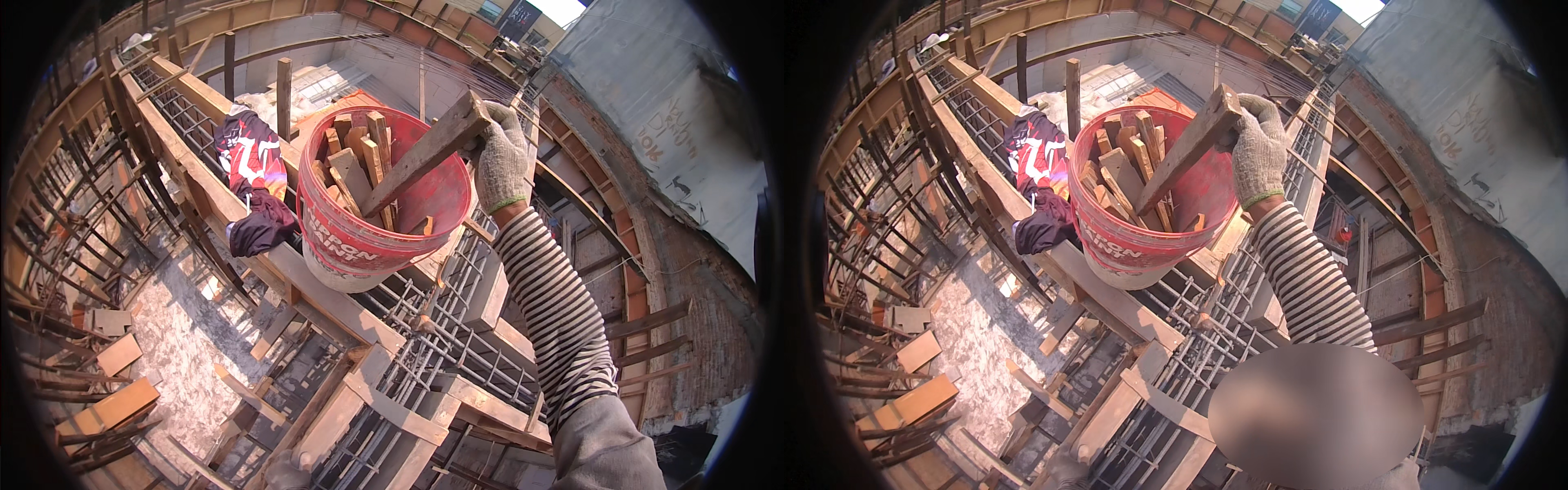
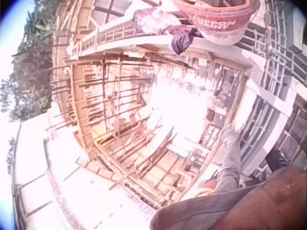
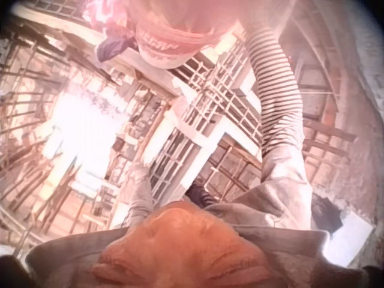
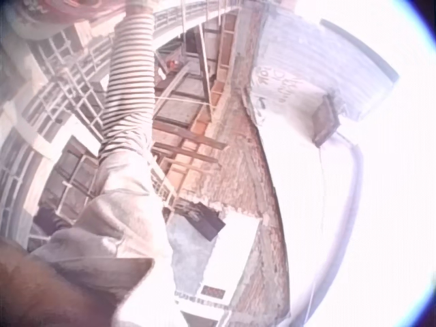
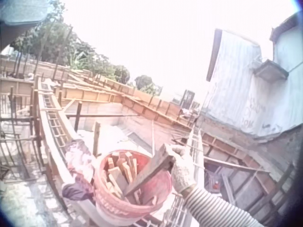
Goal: The person is positioning wooden support slats over a rebar cage and securing them by hammering nails and tying steel wire with pliers.
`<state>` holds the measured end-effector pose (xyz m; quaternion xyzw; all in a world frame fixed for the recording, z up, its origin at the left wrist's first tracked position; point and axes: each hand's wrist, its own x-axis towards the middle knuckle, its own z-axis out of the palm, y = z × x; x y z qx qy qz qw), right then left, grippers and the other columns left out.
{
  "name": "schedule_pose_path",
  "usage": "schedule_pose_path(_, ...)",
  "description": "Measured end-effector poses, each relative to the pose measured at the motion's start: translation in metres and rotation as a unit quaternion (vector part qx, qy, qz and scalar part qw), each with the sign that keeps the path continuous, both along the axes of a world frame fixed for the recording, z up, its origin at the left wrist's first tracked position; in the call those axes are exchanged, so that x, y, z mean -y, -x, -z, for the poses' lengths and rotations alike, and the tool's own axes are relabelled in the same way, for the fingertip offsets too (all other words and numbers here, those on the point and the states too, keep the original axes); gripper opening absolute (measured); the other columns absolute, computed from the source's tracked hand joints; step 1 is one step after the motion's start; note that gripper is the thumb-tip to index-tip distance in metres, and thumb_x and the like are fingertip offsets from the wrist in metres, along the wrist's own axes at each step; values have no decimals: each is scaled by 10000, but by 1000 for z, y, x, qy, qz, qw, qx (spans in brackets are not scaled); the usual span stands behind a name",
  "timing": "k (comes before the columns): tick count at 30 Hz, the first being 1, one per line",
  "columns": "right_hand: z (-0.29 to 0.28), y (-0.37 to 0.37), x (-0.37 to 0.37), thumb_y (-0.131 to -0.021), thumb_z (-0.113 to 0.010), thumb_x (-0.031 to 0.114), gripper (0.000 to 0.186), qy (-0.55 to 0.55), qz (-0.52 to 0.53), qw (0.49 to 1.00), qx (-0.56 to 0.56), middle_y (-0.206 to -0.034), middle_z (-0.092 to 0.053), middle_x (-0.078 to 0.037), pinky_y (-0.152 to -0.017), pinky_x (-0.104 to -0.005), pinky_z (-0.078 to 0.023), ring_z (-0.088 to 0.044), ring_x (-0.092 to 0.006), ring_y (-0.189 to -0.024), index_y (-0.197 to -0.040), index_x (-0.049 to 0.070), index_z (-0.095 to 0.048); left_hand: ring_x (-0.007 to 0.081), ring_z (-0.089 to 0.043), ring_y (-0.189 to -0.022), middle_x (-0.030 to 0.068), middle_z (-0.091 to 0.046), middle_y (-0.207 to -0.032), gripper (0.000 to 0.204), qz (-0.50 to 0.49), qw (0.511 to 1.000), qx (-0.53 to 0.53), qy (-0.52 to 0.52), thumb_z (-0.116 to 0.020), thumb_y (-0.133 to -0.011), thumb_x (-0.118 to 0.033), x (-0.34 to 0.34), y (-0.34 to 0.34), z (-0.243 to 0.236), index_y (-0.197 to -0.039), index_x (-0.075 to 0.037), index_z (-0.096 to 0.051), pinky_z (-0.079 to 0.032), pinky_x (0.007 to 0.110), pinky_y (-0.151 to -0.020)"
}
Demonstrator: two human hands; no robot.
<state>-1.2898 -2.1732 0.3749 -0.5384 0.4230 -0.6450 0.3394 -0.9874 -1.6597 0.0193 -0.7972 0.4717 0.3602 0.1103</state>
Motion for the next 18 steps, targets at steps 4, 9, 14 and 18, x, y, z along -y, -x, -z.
schedule_pose_path(4, -2, 45, -23, -1110, -475, 166, 238, -6, -85, 979, 183, -1110, -680, -88, -785, -391, -613, -701, -210, -961, -1271, 72, -623, 401, -600, -1287, 192, -669, -1354, 658, 72, 996, -45, -42, -581, -950, -616, -20, -13, 41, -1443, -184, -631, -476, 533, -1063)
schedule_pose_path(9, 11, 77, -40, -1108, -421, 119, 277, 8, -22, 973, 230, -1179, -666, -109, -829, -408, -629, -699, -242, -1023, -1312, 83, -605, 386, -558, -1350, 187, -618, -1446, 636, 86, 992, -28, -85, -567, -963, -589, -12, -9, 27, -1467, -205, -616, -433, 521, -1126)
schedule_pose_path(14, 5, 42, -34, -1057, -620, 151, 205, -86, -18, 995, 44, -905, -674, -40, -700, -336, -637, -663, -125, -715, -1224, 31, -610, 368, -550, -1372, 167, -596, -1484, 637, 102, 988, -64, -96, -568, -958, -561, 2, -7, 8, -1490, -212, -600, -433, 501, -1142)
schedule_pose_path(18, 8, 3, -29, -1053, -605, 117, 179, -176, -159, 969, -74, -955, -689, -68, -741, -320, -646, -722, -168, -822, -1200, 15, -616, 371, -545, -1377, 168, -597, -1483, 667, 70, 994, -10, -84, -613, -934, -549, -4, -9, 12, -1502, -199, -589, -452, 486, -1130)
